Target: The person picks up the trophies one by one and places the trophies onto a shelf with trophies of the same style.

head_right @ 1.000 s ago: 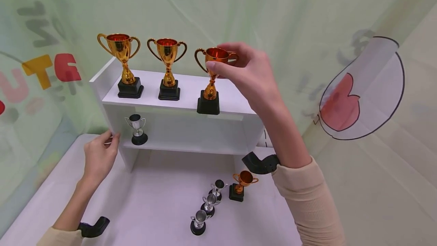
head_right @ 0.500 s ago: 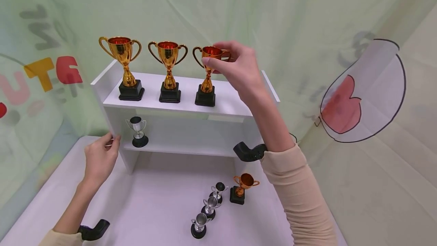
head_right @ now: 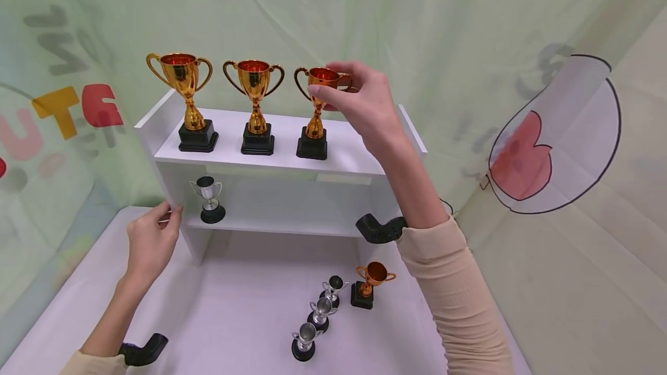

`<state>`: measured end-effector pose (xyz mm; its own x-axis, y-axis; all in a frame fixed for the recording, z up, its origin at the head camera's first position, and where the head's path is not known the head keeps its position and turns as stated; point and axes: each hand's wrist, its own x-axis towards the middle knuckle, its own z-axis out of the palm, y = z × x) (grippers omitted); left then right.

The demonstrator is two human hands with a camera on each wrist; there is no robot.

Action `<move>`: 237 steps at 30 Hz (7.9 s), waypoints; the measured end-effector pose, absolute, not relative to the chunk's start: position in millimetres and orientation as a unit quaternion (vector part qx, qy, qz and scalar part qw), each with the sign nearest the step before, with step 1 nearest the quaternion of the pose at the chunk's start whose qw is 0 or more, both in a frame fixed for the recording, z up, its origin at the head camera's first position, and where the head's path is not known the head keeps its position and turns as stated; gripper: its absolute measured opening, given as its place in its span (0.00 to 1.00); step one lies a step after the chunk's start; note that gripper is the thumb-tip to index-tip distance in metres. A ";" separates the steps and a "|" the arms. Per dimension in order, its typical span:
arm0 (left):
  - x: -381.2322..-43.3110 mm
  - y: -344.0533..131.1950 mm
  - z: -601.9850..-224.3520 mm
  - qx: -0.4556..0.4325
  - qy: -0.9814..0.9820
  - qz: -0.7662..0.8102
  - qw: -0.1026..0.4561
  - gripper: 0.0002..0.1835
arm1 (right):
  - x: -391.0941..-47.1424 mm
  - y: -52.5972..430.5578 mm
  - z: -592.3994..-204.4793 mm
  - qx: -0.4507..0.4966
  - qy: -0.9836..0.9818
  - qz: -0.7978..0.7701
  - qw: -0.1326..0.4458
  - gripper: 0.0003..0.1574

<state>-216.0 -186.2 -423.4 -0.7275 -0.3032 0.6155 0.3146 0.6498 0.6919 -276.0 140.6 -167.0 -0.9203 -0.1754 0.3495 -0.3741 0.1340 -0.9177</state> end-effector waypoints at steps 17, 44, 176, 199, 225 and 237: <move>-214.0 -185.5 -421.1 -0.003 -0.832 -0.421 0.361 0.07 | -267.5 160.0 -176.9 0.177 -0.744 0.639 0.087 0.28; -215.6 -185.4 -422.0 -0.003 -0.831 -0.428 0.357 0.08 | -191.8 206.9 -216.7 0.185 -0.823 0.516 0.149 0.27; -217.1 -183.4 -422.0 0.000 -0.834 -0.417 0.362 0.08 | -172.4 286.5 -489.5 0.031 -0.828 0.557 0.057 0.34; -213.4 -185.5 -420.1 0.023 -0.821 -0.451 0.350 0.09 | -147.2 280.5 -403.2 0.061 -0.839 0.538 0.048 0.31; -211.9 -184.4 -421.0 0.022 -0.821 -0.457 0.340 0.11 | -142.0 246.5 -302.0 0.212 -0.778 0.586 0.074 0.29; -210.4 -184.5 -420.5 0.023 -0.821 -0.457 0.342 0.11 | -149.7 231.7 -257.0 0.221 -0.741 0.628 0.088 0.28</move>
<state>-210.4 -184.5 -420.5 -0.7649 -0.3501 0.5407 0.2755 0.5810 0.7659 -149.7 231.7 -257.0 -0.8868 -0.2164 0.4085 -0.4386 0.1147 -0.8914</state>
